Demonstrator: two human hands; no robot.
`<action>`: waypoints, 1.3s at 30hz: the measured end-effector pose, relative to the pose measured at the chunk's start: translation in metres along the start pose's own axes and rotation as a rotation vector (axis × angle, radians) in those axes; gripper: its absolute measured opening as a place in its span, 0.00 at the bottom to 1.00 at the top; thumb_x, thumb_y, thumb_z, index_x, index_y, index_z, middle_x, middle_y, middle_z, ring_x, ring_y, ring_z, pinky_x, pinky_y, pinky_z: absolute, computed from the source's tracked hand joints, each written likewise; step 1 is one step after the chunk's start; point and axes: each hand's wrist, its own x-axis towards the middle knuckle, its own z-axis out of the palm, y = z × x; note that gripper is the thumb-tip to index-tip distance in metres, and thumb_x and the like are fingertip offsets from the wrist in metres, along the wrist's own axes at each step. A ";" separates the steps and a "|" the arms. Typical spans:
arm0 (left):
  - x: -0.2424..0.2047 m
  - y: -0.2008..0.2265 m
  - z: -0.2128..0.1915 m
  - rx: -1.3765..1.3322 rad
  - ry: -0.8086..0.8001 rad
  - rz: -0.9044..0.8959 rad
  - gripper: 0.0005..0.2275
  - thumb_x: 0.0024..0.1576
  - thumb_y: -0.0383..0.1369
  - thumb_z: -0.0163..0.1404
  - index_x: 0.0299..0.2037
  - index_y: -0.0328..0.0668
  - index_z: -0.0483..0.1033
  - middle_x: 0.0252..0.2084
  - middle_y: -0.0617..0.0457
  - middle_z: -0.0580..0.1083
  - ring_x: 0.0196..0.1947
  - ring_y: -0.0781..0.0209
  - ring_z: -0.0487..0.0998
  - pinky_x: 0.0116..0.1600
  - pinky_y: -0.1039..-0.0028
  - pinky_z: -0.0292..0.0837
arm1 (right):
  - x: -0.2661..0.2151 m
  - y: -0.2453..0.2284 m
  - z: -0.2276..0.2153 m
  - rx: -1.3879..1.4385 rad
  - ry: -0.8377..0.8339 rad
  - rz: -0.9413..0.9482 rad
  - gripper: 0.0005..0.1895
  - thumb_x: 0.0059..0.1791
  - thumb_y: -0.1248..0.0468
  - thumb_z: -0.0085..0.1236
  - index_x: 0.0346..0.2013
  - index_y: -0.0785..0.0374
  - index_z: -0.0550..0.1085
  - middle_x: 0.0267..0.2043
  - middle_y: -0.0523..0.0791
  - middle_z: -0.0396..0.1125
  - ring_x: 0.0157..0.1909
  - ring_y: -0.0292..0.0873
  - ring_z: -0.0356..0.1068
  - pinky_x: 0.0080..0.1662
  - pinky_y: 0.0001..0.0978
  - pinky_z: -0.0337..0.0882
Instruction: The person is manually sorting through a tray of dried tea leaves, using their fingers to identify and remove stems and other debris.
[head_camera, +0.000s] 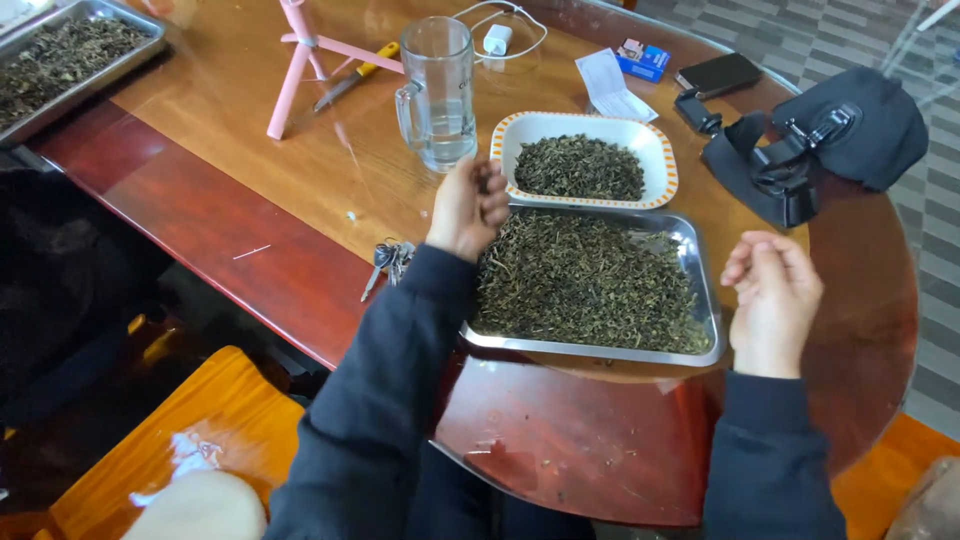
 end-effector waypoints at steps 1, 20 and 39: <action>0.015 0.009 0.011 0.000 0.000 0.008 0.09 0.58 0.38 0.44 0.27 0.48 0.66 0.19 0.64 0.55 0.14 0.74 0.45 0.18 0.79 0.32 | 0.007 0.010 0.000 0.004 -0.006 -0.002 0.07 0.58 0.71 0.46 0.43 0.61 0.74 0.34 0.43 0.66 0.31 0.34 0.64 0.35 0.22 0.66; 0.138 -0.028 0.044 0.824 -0.035 0.560 0.18 0.45 0.17 0.49 0.47 0.32 0.82 0.45 0.44 0.83 0.47 0.56 0.84 0.58 0.71 0.78 | 0.026 0.043 -0.028 -0.696 -0.114 -0.417 0.10 0.58 0.75 0.46 0.44 0.68 0.77 0.34 0.45 0.71 0.37 0.40 0.69 0.43 0.33 0.69; -0.058 -0.040 -0.018 1.669 0.100 0.760 0.07 0.54 0.35 0.51 0.38 0.58 0.83 0.30 0.56 0.82 0.32 0.53 0.81 0.40 0.60 0.72 | 0.027 0.059 -0.025 -0.664 -0.119 -0.208 0.08 0.60 0.73 0.47 0.46 0.64 0.76 0.34 0.43 0.68 0.27 0.34 0.62 0.33 0.27 0.65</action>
